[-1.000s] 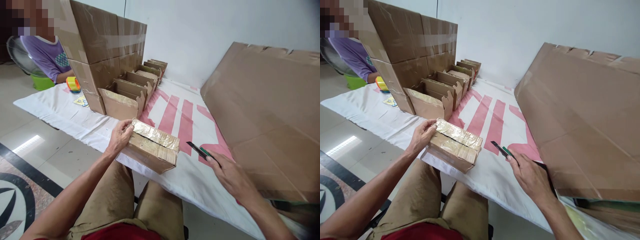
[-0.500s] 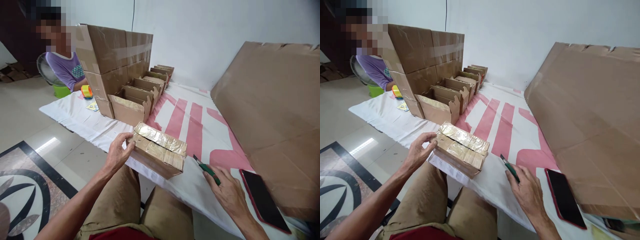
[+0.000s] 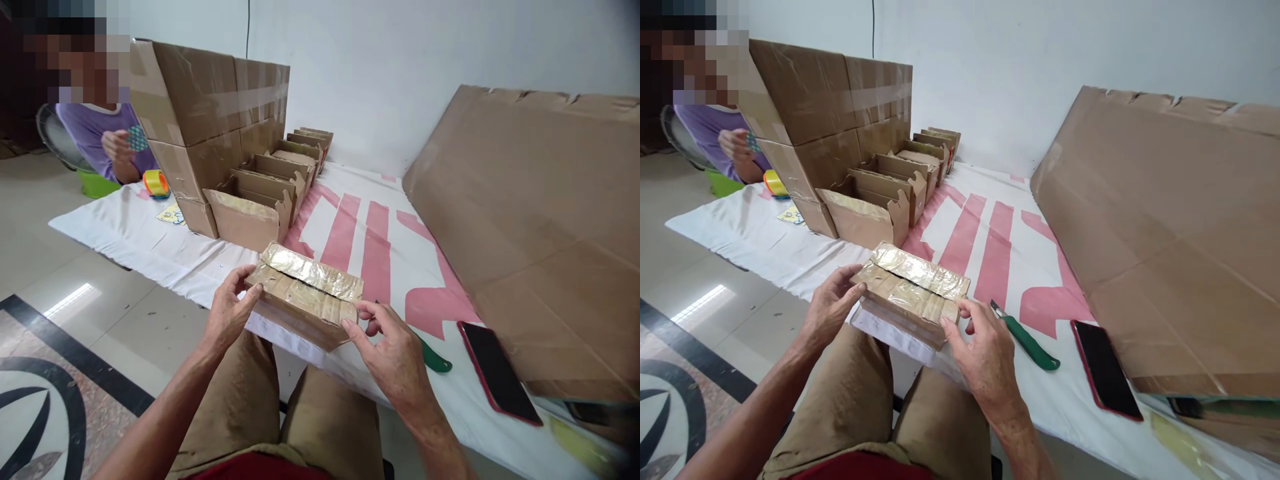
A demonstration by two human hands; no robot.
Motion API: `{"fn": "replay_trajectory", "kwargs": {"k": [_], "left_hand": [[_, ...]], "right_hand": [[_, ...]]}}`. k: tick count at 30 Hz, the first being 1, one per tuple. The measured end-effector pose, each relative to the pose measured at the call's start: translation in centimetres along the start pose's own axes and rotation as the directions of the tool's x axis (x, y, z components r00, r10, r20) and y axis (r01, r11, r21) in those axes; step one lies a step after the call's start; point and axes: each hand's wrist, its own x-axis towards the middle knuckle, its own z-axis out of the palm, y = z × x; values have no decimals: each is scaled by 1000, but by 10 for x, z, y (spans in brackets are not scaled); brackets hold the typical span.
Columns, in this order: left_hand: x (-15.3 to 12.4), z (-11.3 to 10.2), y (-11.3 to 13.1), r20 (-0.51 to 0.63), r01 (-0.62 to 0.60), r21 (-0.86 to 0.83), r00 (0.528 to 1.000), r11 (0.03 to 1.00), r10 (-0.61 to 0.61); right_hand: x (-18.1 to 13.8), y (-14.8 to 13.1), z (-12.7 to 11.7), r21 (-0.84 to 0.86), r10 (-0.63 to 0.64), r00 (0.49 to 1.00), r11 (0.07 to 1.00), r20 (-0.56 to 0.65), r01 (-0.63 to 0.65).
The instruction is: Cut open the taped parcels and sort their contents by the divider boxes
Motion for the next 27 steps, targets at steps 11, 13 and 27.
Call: {"fn": "replay_trajectory", "kwargs": {"k": [11,13,27], "left_hand": [[2,5,-7,-30,10,-230,999,973,-18],[1,6,-8,-40,1,-229,999,973,-11],[4,6,0,-18,20,-387,999,922,-30]], "right_hand": [[10,-1,2,-149,-59,996,988,-70,48],[14,-4,2,-157,-77,996,985,-41,70],[6,-5,10,-143,-284,908,957,-309,251]]}}
